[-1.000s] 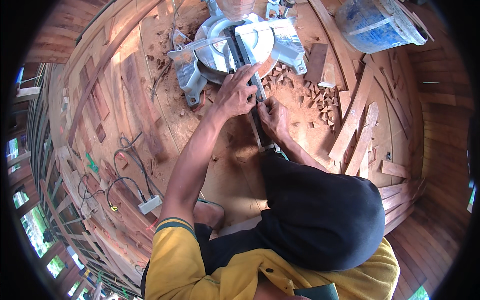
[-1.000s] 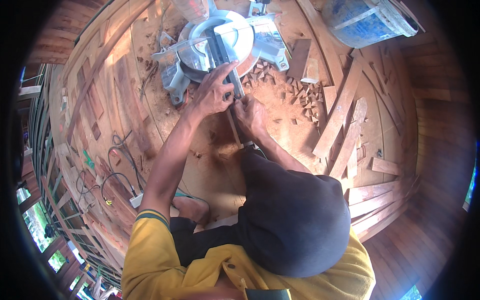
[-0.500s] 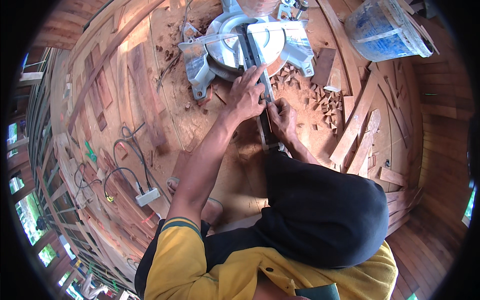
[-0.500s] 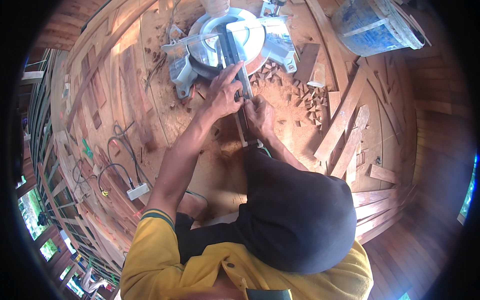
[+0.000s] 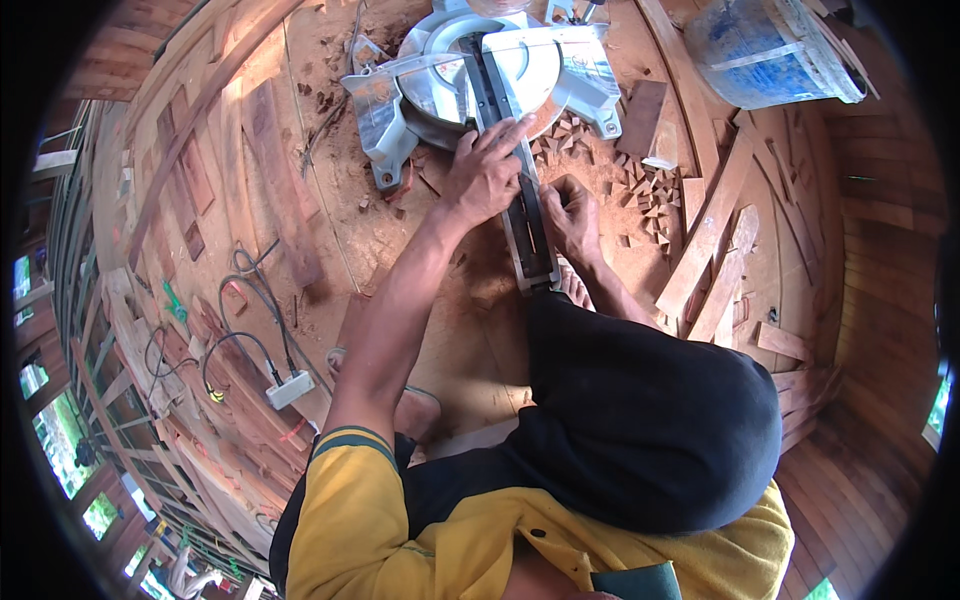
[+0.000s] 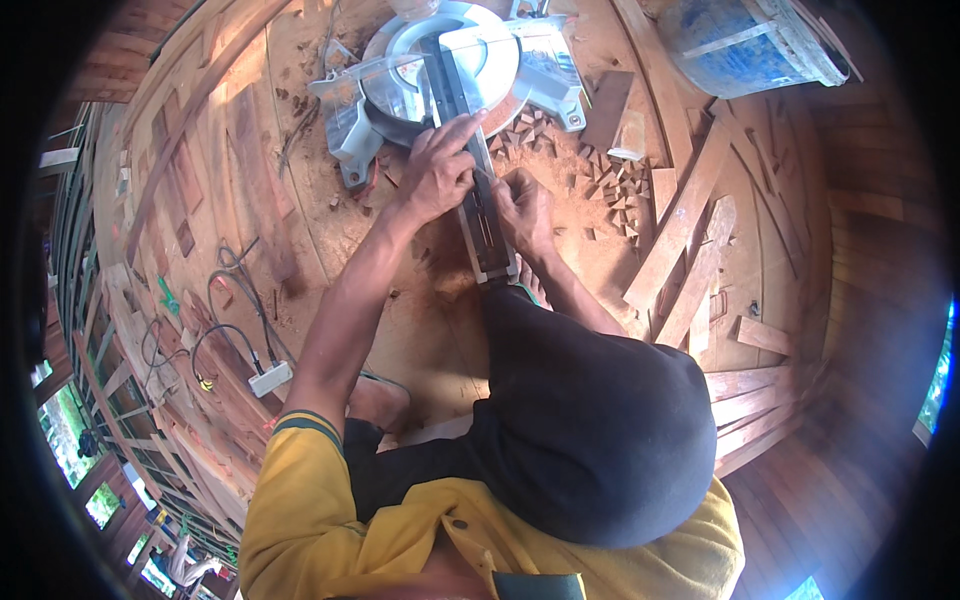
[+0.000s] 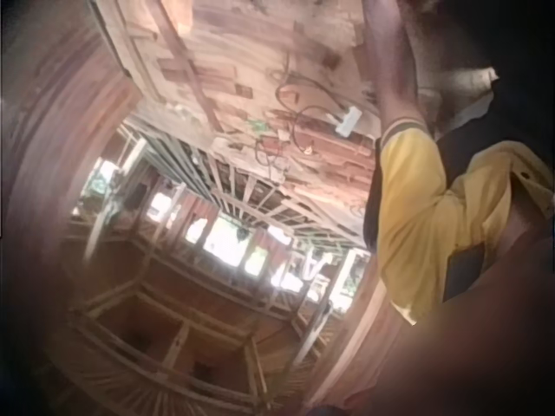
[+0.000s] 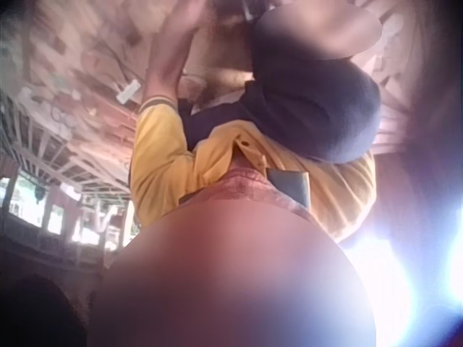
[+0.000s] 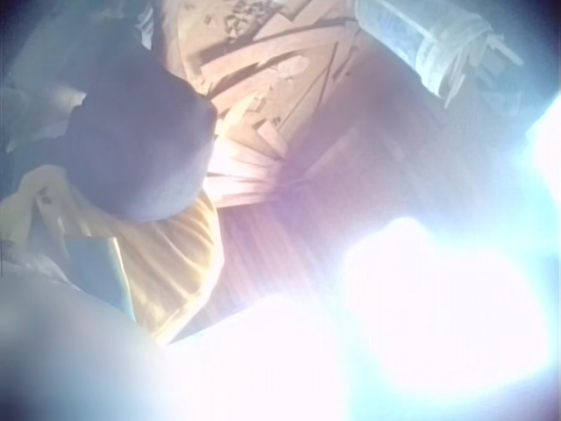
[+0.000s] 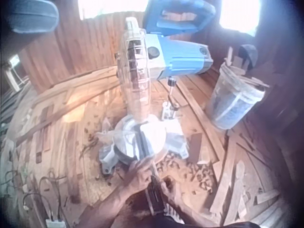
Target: The person positions a wooden plank on a miter saw, lowers the blade to cut the wood, and then removes the cut piece. The person repeats this process with another plank, adjusting the saw's fence between cuts.
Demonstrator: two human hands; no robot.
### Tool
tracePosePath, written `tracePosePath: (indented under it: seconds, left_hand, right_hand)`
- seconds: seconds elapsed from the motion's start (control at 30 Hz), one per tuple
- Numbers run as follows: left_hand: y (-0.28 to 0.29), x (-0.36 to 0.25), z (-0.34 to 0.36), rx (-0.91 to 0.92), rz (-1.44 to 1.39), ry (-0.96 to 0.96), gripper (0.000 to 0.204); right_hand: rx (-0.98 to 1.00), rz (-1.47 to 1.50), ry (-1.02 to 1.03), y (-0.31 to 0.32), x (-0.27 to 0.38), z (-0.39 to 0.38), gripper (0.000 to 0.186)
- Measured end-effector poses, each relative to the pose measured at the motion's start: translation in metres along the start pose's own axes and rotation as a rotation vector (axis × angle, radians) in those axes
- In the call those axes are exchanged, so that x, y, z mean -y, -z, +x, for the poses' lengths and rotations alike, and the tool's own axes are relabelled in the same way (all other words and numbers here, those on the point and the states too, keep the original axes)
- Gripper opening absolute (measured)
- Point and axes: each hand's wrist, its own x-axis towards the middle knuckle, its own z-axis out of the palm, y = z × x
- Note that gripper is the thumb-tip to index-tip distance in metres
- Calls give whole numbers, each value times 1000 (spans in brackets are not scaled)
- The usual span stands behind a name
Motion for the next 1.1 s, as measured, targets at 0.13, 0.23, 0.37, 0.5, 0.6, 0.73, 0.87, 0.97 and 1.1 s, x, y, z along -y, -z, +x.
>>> tracePosePath:
  seconds: [0.13,0.23,0.37,0.5,0.6,0.73,0.87,0.97,1.1]
  left_hand:
    - [-1,3,-7,-34,-112,46,4]
    - [6,-4,-20,-25,-185,73,5]
    - [18,-25,-34,80,-186,139,9]
    - [27,-43,-34,200,22,57,14]
    - [33,-41,-30,235,59,42,14]
    - [34,-33,-29,282,-57,67,11]
    - [29,-31,-31,282,-45,53,15]
    - [27,-33,-30,295,-40,59,19]
    - [25,-34,-27,289,-35,59,17]
  right_hand:
    - [-11,-53,-81,17,10,-8,28]
    - [39,-239,-3,38,22,-26,24]
    - [178,-419,179,50,34,-49,21]
    - [245,-636,215,43,37,-60,21]
    - [232,-649,238,31,34,-58,22]
    - [139,-632,307,23,28,-52,21]
    - [167,-606,350,24,21,-48,20]
    - [154,-625,354,21,17,-47,20]
    - [96,-631,348,6,17,-45,21]
